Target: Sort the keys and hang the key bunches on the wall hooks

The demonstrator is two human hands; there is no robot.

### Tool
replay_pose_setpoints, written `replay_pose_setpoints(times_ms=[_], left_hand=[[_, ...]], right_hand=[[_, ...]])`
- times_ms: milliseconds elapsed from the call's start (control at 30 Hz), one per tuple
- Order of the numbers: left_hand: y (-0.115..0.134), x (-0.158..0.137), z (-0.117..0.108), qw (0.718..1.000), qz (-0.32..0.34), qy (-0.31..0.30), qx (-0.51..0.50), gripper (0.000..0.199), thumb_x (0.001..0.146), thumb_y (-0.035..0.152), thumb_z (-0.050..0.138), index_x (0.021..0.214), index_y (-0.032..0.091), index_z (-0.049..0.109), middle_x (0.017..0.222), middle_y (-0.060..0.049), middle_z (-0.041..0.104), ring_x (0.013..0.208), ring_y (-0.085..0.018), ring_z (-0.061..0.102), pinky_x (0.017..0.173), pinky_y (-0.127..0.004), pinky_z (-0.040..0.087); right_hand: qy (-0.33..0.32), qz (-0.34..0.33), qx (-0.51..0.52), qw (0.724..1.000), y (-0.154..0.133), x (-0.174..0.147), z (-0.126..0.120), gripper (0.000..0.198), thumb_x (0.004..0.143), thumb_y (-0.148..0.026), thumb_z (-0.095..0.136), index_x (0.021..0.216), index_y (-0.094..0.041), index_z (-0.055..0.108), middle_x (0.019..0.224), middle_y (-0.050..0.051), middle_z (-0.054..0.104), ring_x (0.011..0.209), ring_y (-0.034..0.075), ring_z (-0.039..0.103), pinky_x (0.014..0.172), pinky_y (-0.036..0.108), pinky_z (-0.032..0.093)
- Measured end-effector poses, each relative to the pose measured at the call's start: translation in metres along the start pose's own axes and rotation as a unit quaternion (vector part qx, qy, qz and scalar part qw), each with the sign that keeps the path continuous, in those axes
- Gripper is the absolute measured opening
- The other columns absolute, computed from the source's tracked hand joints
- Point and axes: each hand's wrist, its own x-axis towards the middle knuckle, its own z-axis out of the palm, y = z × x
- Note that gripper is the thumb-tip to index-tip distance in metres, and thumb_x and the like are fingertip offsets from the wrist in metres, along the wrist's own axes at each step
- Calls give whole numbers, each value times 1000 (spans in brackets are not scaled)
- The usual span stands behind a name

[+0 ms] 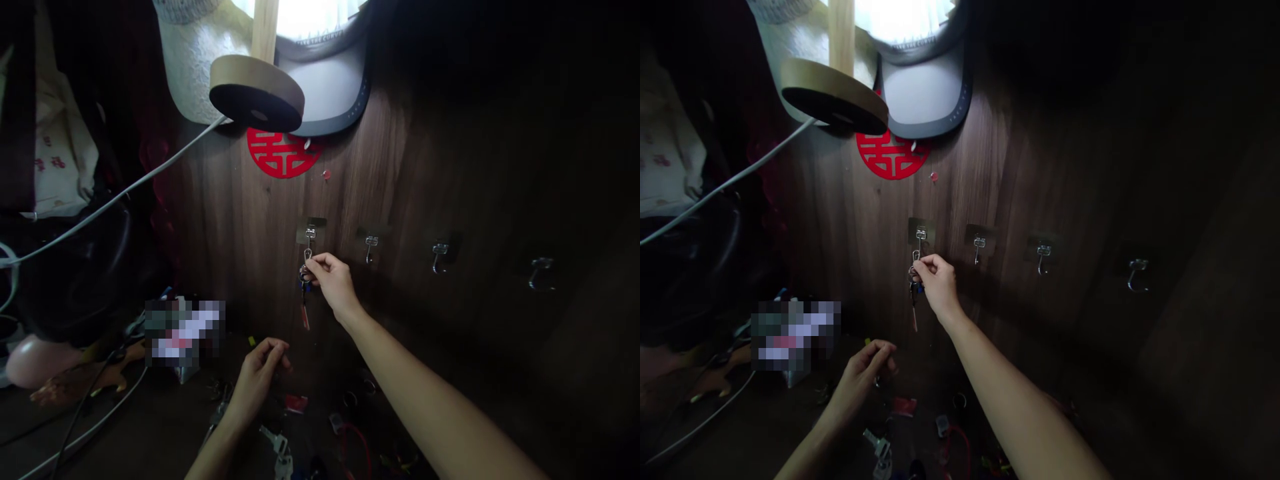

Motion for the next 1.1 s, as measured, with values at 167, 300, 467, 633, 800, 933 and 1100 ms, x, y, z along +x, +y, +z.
replay_pose_setpoints(times_ms=[167, 300, 467, 633, 800, 933, 1100], left_hand=[[4, -1, -2, 1000, 2, 9, 17, 38, 75, 55, 60, 78, 17, 63, 59, 2, 59, 55, -13, 54, 51, -21, 40], [3, 0, -2, 1000, 1, 11, 5, 40, 74, 56, 59, 80, 17, 62, 59, 2, 58, 55, -14, 55, 52, -22, 42], [-2, 4, -7, 1000, -5, 18, 2, 41, 72, 57, 60, 79, 17, 62, 60, 2, 58, 58, -15, 57, 56, -23, 45], [-5, 8, -14, 999, 4, 45, 5, 39, 70, 56, 61, 78, 17, 62, 59, 3, 59, 59, -15, 58, 60, -24, 47], [-5, 10, -22, 997, -1, 72, 23, 43, 67, 60, 61, 78, 18, 61, 60, 4, 59, 60, -15, 59, 62, -25, 49], [-8, 12, -28, 994, 2, 81, 76, 42, 69, 59, 58, 80, 18, 62, 62, 3, 60, 60, -16, 59, 58, -24, 47], [-17, 12, -27, 982, 15, 54, 178, 28, 74, 46, 56, 81, 20, 63, 64, 1, 64, 65, -19, 62, 61, -25, 45]], right_hand=[[9, 19, -4, 1000, 7, 4, 5, 21, 70, -38, 62, 71, -18, 57, 66, 0, 68, 56, 12, 62, 53, 23, 47], [9, 32, -11, 999, 14, 2, 3, 19, 71, -37, 60, 73, -18, 58, 67, 1, 69, 55, 11, 62, 51, 22, 46], [-6, 42, -20, 999, 25, -7, -2, 19, 70, -35, 61, 77, -17, 61, 72, 2, 70, 60, 13, 63, 49, 21, 43], [-25, 58, -22, 998, 40, -24, -10, 19, 73, -31, 58, 85, -18, 64, 78, 2, 70, 68, 13, 65, 55, 22, 46], [-56, 75, -28, 995, 53, -46, -21, 20, 74, -31, 57, 85, -18, 68, 85, 4, 71, 72, 15, 65, 58, 24, 47], [-121, 101, -60, 986, 67, -72, -33, 20, 76, -30, 56, 83, -17, 69, 81, 4, 71, 73, 16, 65, 60, 26, 47], [-213, 109, -113, 964, 82, -114, -54, 19, 79, -27, 54, 82, -16, 69, 79, 4, 71, 76, 17, 65, 69, 28, 48]])
